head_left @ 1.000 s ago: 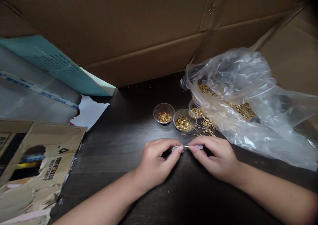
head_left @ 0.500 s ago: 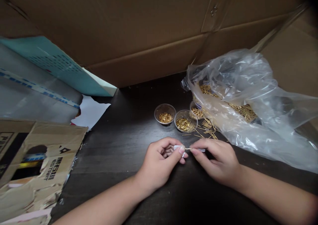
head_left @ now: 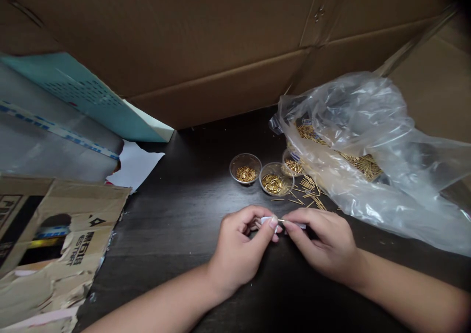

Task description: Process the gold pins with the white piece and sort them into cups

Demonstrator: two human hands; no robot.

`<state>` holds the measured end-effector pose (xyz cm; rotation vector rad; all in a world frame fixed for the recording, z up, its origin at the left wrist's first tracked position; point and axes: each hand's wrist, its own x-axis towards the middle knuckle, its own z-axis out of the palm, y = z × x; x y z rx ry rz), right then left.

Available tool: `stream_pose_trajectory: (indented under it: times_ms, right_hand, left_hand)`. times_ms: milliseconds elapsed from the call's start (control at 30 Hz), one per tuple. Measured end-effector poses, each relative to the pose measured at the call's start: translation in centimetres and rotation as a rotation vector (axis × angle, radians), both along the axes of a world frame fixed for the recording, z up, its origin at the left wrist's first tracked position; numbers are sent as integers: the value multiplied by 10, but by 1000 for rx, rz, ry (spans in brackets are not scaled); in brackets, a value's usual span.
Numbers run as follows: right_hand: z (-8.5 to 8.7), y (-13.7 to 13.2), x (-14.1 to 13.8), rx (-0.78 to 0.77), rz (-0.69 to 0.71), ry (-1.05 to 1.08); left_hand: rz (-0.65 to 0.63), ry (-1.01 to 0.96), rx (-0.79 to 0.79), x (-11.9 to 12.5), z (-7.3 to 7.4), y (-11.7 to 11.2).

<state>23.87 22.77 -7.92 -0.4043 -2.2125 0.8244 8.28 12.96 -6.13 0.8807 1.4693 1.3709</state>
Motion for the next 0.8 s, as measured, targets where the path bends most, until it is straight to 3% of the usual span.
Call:
stream_pose_trajectory:
  times_ms: [167,367,467,567,800]
  right_hand:
    - [1,-1,-1,-24,-8,12]
    - [-3,1,1,-18,-71,51]
    - [-5,3,0,-15,-87,46]
    - [-5,4,-2,-10,-70,32]
    - [-5,3,-5,12,-26,16]
  left_hand:
    - [-15,153,87,-2,-5,-1]
    - [2,140,152,-12,-10,-1]
    - [19,126,121,-15,-12,0]
    - [-54,101,51,-16,-14,0]
    - [-136,366,46,-18,-5,-1]
